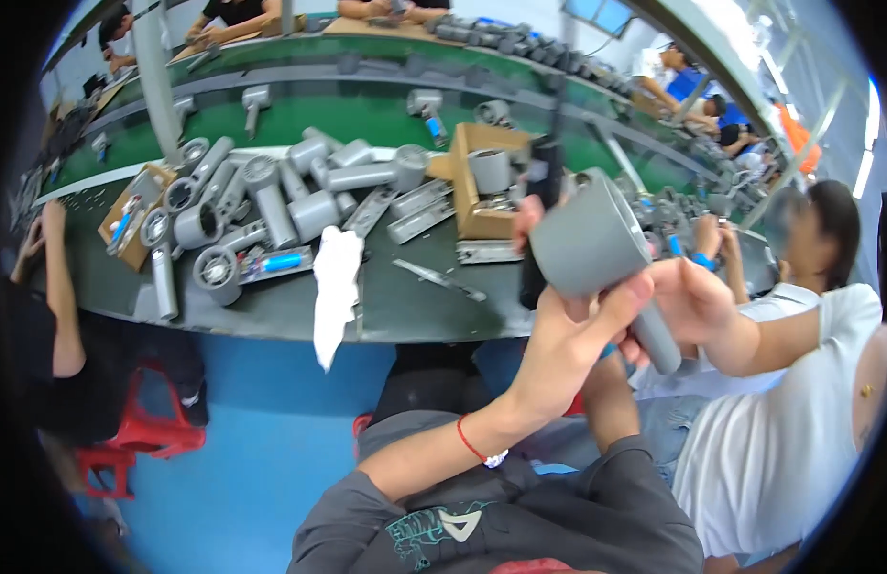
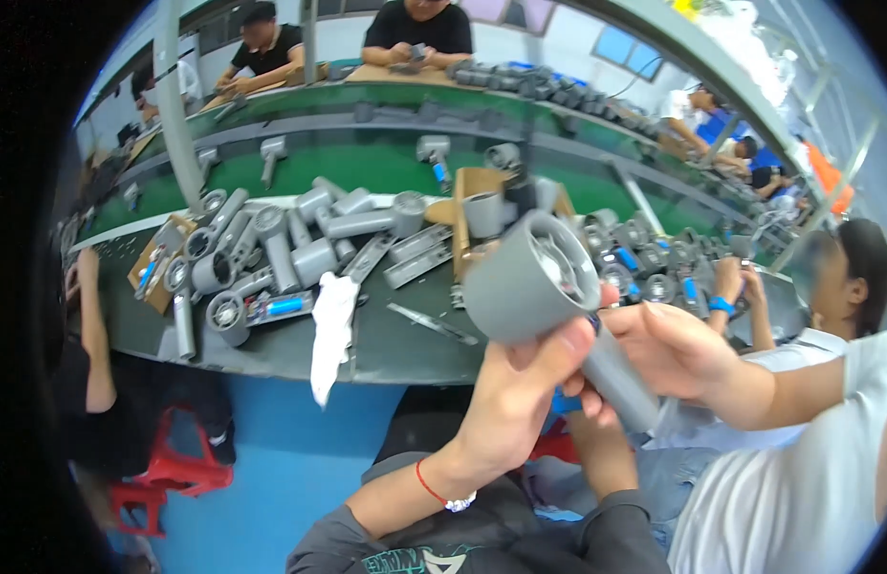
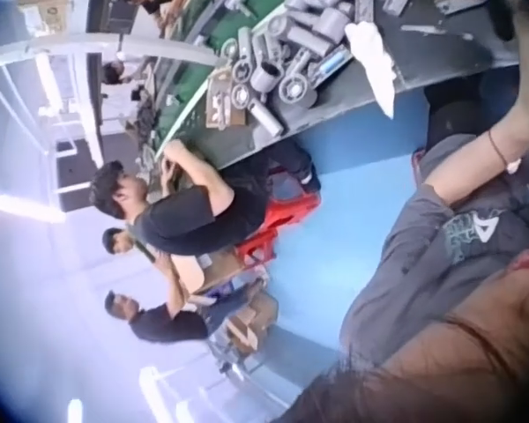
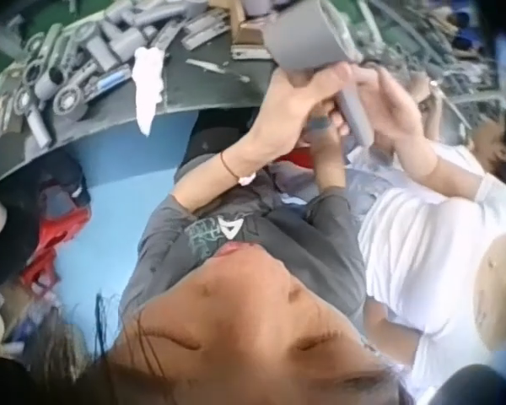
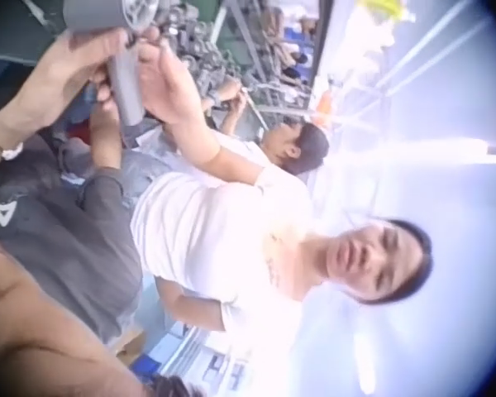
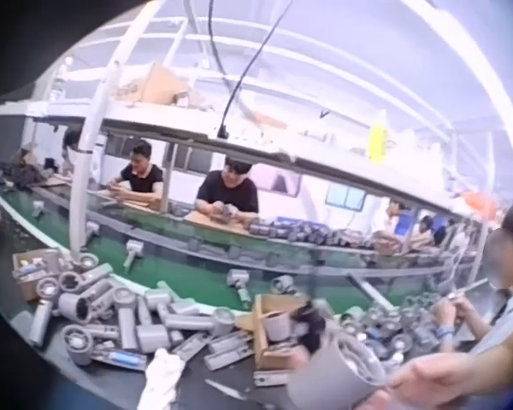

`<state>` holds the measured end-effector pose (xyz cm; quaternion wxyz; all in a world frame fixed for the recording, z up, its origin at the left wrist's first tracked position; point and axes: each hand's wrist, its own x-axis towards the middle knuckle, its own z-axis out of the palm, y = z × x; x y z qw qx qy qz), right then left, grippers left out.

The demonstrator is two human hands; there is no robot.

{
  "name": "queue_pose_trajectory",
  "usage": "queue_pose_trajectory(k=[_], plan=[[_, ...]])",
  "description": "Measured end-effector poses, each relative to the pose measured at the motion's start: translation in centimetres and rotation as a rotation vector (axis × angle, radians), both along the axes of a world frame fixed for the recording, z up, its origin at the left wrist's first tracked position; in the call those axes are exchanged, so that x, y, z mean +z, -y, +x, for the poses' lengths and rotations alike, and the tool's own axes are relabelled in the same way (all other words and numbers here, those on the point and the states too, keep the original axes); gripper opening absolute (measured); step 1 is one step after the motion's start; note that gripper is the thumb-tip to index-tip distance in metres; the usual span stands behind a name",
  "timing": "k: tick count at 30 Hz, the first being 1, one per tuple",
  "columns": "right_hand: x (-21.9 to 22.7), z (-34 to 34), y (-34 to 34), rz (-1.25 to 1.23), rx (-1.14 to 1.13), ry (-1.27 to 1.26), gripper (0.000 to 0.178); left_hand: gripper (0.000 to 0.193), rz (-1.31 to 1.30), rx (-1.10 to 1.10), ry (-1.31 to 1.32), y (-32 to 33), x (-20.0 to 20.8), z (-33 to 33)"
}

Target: The person assembles hair dryer components by cleaning parts of the hair dryer housing and internal fan component with a wiping cloth, then securing them together with screws using an electric screwdriver.

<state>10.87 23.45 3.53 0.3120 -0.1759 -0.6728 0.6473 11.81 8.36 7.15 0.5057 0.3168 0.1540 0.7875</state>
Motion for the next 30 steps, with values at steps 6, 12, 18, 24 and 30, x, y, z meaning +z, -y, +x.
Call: queue_pose_trajectory(k=[6, 12, 18, 24, 30], plan=[[2.0, 1.4, -1.7, -0.351, 0.137, -0.175, 0.079, 0.044, 0.041, -0.398, 0.428, 5.4, -4.2, -7.0], [4.4, 0.5, 0.1, -0.285, 0.119, -0.433, 0.078, 0.035, -0.753, -0.546, -0.058, 9.8, -7.0, -13.8], [5.2, -0.2, 2.0, -0.217, 0.218, -0.603, 0.083, 0.068, -1.056, -0.695, -0.495, 7.3, -6.3, -16.8], [4.0, -0.7, 3.0, -0.220, 0.381, -0.676, 0.084, 0.065, -1.257, -0.287, -1.127, 7.4, -5.7, -17.4], [4.9, -3.2, 3.3, -0.121, 0.618, -0.584, 0.086, 0.060, -0.963, 0.362, -1.740, 7.8, -7.0, -13.1]])
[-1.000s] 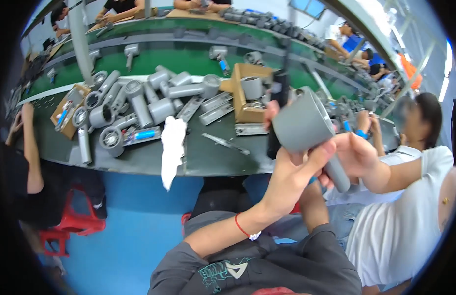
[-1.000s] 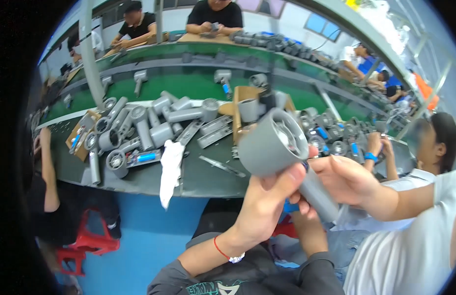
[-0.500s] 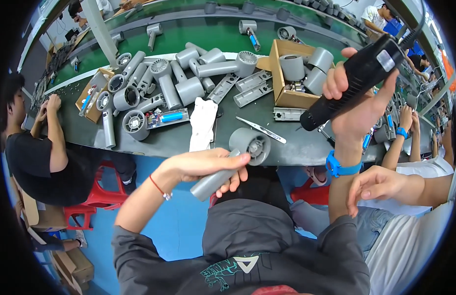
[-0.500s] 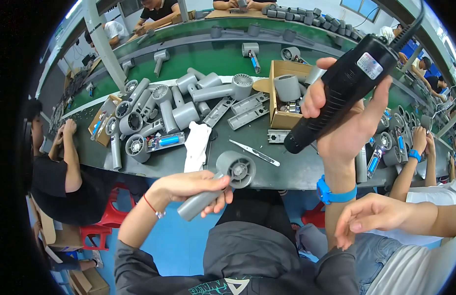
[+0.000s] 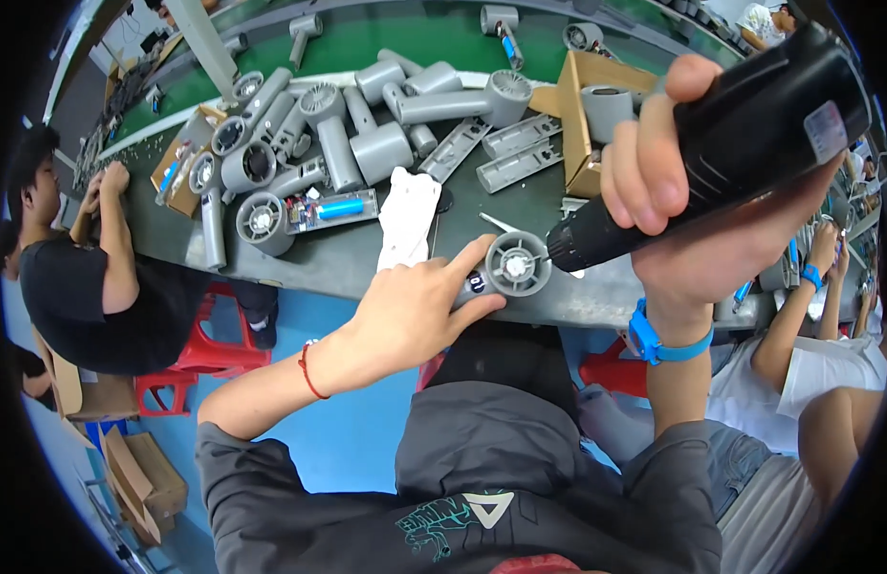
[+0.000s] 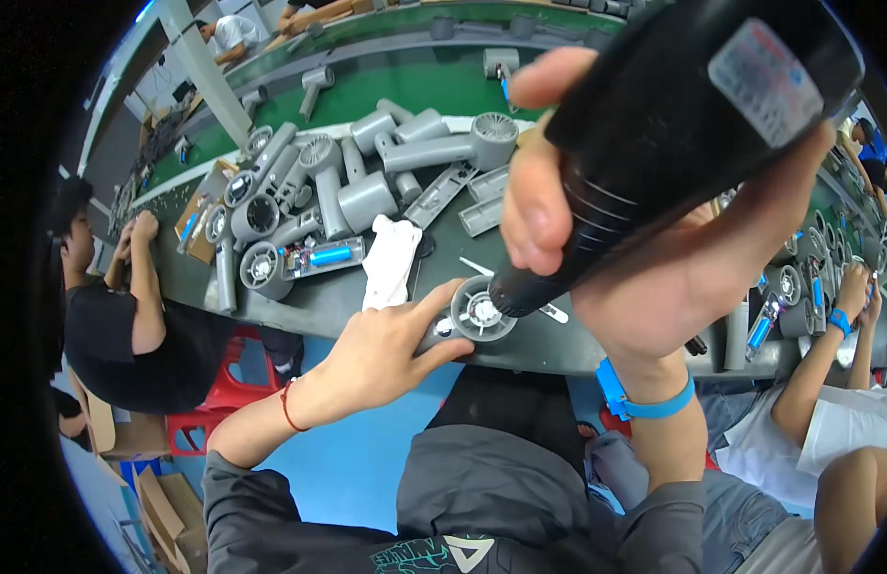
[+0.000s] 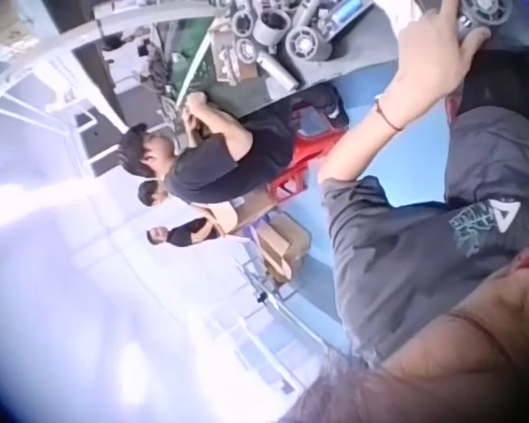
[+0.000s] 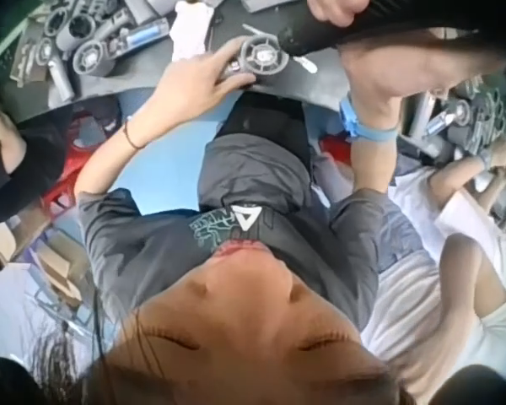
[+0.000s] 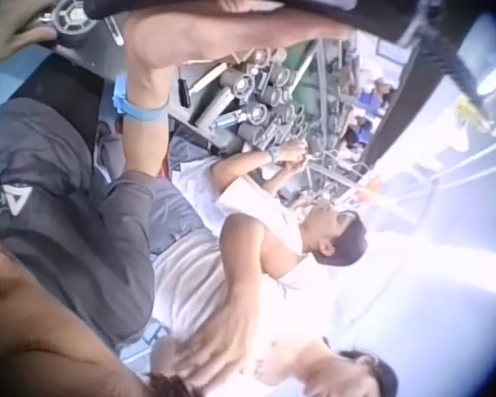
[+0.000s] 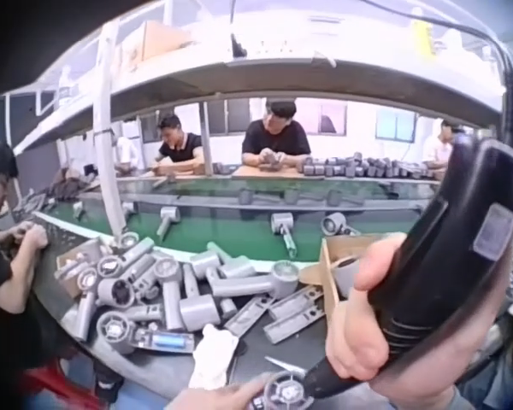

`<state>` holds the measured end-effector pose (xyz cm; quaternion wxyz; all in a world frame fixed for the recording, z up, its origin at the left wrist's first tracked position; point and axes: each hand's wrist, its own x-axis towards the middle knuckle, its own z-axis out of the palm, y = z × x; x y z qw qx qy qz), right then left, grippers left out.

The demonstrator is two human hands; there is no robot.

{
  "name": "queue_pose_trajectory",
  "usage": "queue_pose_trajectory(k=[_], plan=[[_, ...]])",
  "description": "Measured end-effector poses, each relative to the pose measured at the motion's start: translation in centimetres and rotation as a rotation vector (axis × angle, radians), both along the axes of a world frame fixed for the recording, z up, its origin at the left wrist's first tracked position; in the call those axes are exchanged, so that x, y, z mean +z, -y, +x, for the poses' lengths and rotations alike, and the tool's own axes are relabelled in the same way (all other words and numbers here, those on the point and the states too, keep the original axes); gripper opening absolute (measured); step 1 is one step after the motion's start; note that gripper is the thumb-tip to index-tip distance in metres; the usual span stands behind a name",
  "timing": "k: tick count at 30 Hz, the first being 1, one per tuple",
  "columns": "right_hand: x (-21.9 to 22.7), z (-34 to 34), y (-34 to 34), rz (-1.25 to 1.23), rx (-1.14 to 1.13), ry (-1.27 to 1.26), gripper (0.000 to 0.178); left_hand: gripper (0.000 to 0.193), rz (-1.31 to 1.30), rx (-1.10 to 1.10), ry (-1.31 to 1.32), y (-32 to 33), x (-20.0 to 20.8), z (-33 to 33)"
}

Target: The person assembles hair dryer components by cleaning parts of the hair dryer housing and internal fan component with a wiping cloth, then securing them together with screws using an electric screwdriver.

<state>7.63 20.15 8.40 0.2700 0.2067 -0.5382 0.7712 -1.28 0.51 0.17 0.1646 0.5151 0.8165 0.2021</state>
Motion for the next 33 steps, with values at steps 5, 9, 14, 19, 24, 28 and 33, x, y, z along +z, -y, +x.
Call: queue_pose_trajectory(k=[5, 9, 14, 19, 24, 28, 33], plan=[[-0.2, -0.7, 2.0, 0.156, -0.098, 0.201, 0.085, 0.048, 0.089, 0.001, -0.101, 0.0, -1.1, 0.0], [-0.7, -2.1, 2.1, 0.209, 0.003, 0.212, 0.076, 0.057, 0.010, 0.008, -0.042, -0.1, -0.6, -0.2], [-1.4, -3.1, 2.3, 0.222, 0.066, 0.239, 0.074, 0.056, -0.023, 0.020, -0.006, -0.1, -0.6, -0.4], [-1.4, -3.7, 2.1, 0.212, 0.115, 0.247, 0.073, 0.054, -0.011, 0.021, 0.043, 0.1, -0.9, -0.3], [-1.9, -4.1, 2.8, 0.201, 0.166, 0.252, 0.071, 0.054, -0.014, 0.036, 0.019, -0.1, -0.9, -0.1], [-2.2, -4.1, 2.9, 0.196, 0.207, 0.264, 0.070, 0.053, 0.011, 0.035, 0.032, 0.0, -1.2, 0.0], [-2.4, -3.9, 2.6, 0.201, 0.242, 0.253, 0.068, 0.052, 0.036, 0.032, 0.001, 0.0, -1.2, 0.0]])
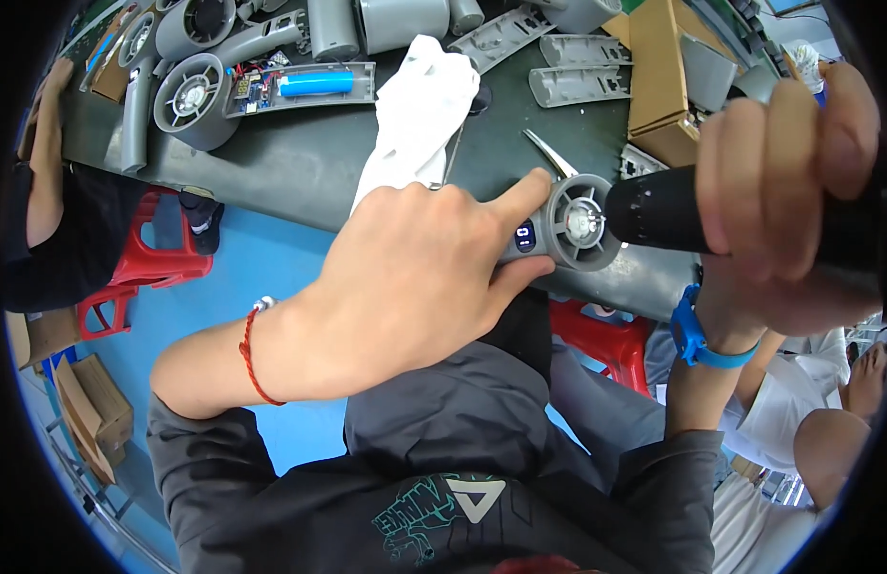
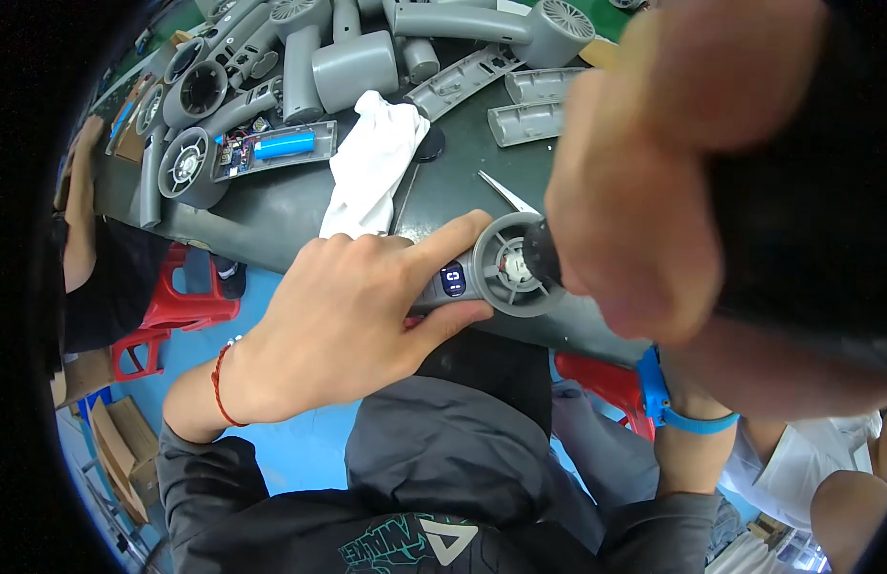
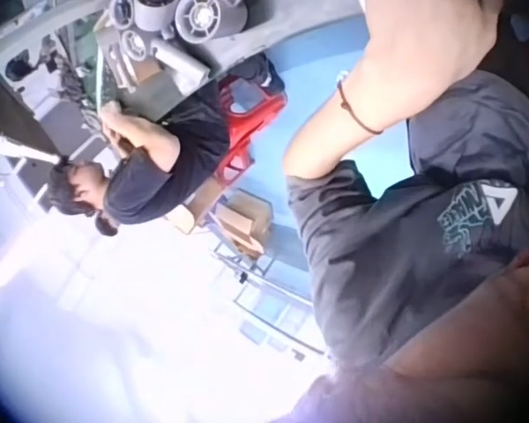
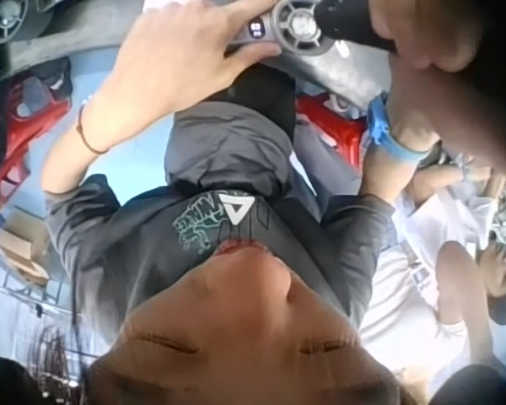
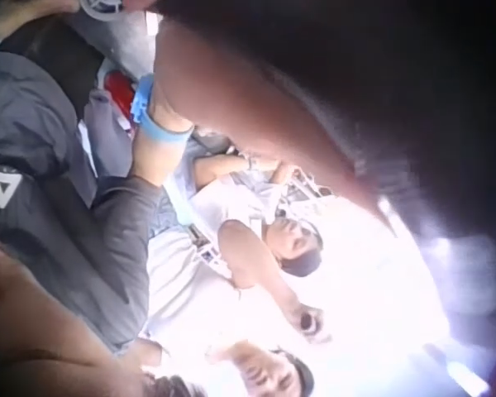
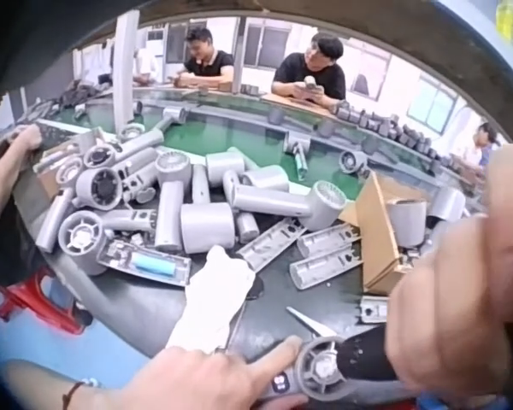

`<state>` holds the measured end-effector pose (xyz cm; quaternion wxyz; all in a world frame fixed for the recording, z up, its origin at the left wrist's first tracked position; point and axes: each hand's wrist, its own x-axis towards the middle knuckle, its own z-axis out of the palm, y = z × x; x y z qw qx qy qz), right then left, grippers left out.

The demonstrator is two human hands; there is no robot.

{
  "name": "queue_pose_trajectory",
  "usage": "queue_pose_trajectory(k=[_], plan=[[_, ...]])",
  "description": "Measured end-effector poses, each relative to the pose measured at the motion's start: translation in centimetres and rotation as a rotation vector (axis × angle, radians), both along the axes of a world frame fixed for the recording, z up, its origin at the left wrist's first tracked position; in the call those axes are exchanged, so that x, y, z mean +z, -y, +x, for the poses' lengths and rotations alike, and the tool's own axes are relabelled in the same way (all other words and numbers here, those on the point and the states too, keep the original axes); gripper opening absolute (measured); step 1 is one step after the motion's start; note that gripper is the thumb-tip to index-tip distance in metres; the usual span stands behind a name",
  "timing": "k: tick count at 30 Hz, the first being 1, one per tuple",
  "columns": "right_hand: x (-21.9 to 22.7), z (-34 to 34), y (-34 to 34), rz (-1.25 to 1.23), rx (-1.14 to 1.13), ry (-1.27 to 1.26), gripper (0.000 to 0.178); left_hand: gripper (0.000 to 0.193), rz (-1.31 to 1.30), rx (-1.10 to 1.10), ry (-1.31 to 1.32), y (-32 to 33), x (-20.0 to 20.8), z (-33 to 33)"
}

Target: The person assembles hair dryer components by cleaning parts of the hair dryer housing and internal fan component with a wiping cloth, then securing them together with screws using an electric screwdriver.

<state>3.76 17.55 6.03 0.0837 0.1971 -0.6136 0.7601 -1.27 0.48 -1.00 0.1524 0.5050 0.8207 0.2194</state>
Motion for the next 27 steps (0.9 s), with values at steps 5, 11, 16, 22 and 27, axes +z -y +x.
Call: queue_pose_trajectory(k=[5, 11, 16, 22, 27], plan=[[-0.1, -0.1, -0.9, 0.019, 0.054, -0.031, 0.067, 0.051, 0.051, 0.005, -0.029, 0.4, -0.3, -0.1], [-0.1, 0.5, -3.2, 0.045, 0.108, -0.089, 0.065, 0.050, 0.030, -0.005, 0.003, 0.0, 0.1, -0.2], [1.1, 1.4, -3.8, -0.039, 0.067, -0.239, 0.070, 0.050, 0.036, 0.004, 0.005, 0.2, -0.4, 0.1], [0.8, 2.5, -3.2, 0.024, -0.025, -0.179, 0.068, 0.049, 0.013, 0.006, 0.005, 0.2, -0.2, 0.0], [-0.2, 1.8, -4.2, 0.048, 0.063, -0.150, 0.068, 0.043, 0.097, -0.030, -0.065, 0.4, -0.5, -0.2]])
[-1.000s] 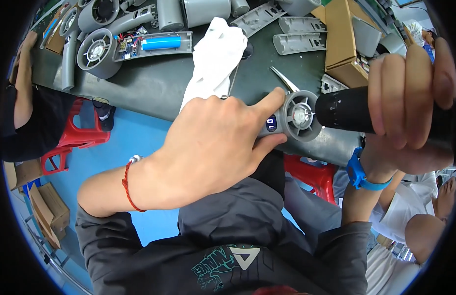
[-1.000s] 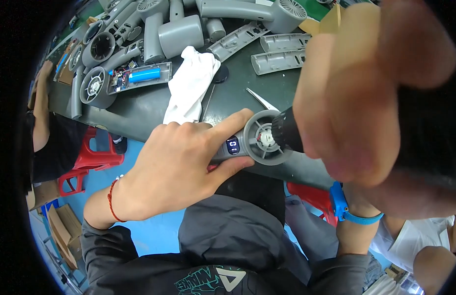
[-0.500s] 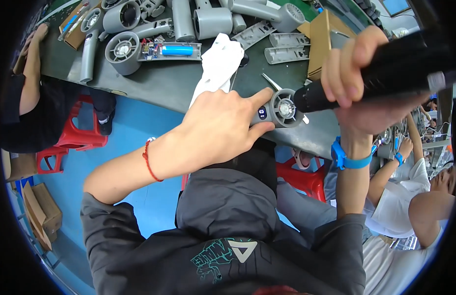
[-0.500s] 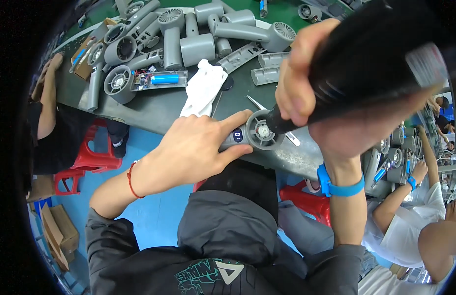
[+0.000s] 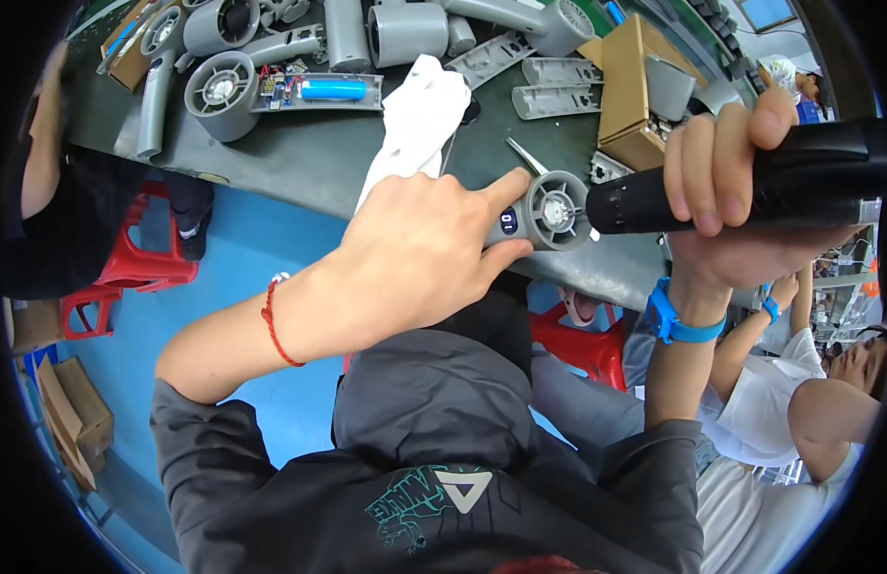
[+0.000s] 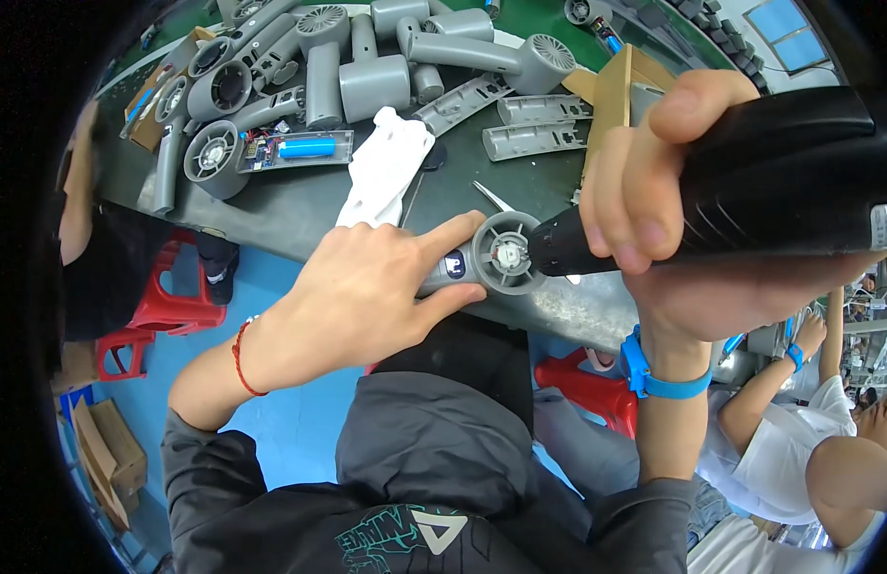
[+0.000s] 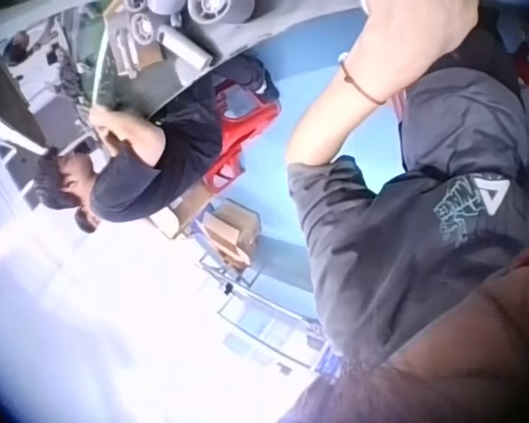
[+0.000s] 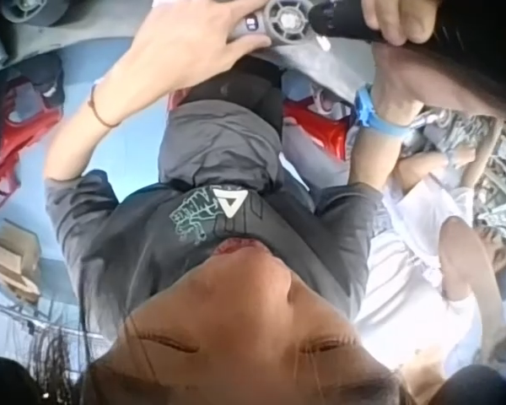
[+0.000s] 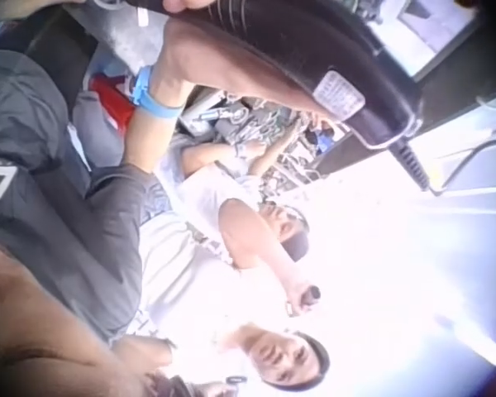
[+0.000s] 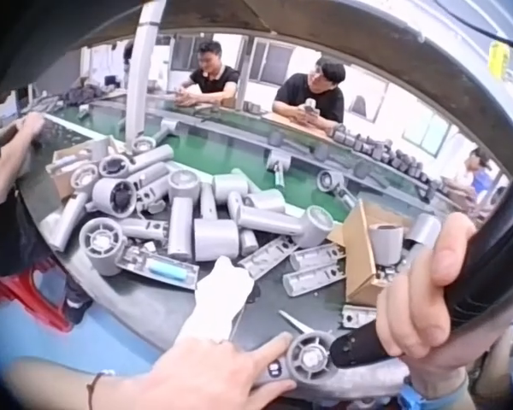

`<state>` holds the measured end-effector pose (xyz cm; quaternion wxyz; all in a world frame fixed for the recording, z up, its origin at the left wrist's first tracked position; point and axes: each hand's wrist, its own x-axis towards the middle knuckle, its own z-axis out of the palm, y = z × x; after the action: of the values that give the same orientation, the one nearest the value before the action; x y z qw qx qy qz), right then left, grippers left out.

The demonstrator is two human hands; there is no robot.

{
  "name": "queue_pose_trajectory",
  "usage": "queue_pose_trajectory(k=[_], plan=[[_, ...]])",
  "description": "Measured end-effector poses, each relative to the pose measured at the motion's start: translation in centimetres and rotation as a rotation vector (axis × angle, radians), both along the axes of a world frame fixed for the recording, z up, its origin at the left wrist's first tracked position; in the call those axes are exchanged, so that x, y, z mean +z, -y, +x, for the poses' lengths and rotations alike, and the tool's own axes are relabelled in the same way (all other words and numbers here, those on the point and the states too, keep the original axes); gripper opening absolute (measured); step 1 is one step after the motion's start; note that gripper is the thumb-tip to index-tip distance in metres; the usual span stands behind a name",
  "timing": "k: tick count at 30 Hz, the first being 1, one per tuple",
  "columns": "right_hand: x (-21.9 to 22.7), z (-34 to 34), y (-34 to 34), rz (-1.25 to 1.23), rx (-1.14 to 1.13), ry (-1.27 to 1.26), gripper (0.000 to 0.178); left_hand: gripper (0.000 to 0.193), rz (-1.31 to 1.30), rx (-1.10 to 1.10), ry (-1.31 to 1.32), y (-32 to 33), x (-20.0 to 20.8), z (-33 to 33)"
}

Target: The person assembles hair dryer components by cleaning parts of the hair dryer housing and internal fan component with a wiping cloth, then securing them together with screws using an electric screwdriver.

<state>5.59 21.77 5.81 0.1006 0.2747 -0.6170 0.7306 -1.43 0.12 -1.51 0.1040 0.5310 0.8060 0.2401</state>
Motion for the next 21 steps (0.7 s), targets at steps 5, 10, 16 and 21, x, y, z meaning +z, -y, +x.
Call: queue_pose_trajectory(k=[5, 10, 16, 21], plan=[[0.4, 0.0, -0.1, 0.081, 0.034, -0.020, 0.064, 0.046, -0.016, 0.019, 0.015, -0.1, 0.2, 0.2], [0.6, -0.1, 0.1, 0.147, 0.033, -0.016, 0.058, 0.050, -0.033, 0.019, 0.039, -0.1, 0.2, 0.2], [0.4, -0.4, -0.3, 0.149, 0.067, 0.040, 0.048, 0.049, 0.016, 0.036, -0.019, 0.1, -0.2, 0.3], [0.5, -0.4, -0.4, 0.141, 0.064, 0.051, 0.048, 0.049, -0.012, 0.034, 0.011, -0.1, 0.0, 0.2]])
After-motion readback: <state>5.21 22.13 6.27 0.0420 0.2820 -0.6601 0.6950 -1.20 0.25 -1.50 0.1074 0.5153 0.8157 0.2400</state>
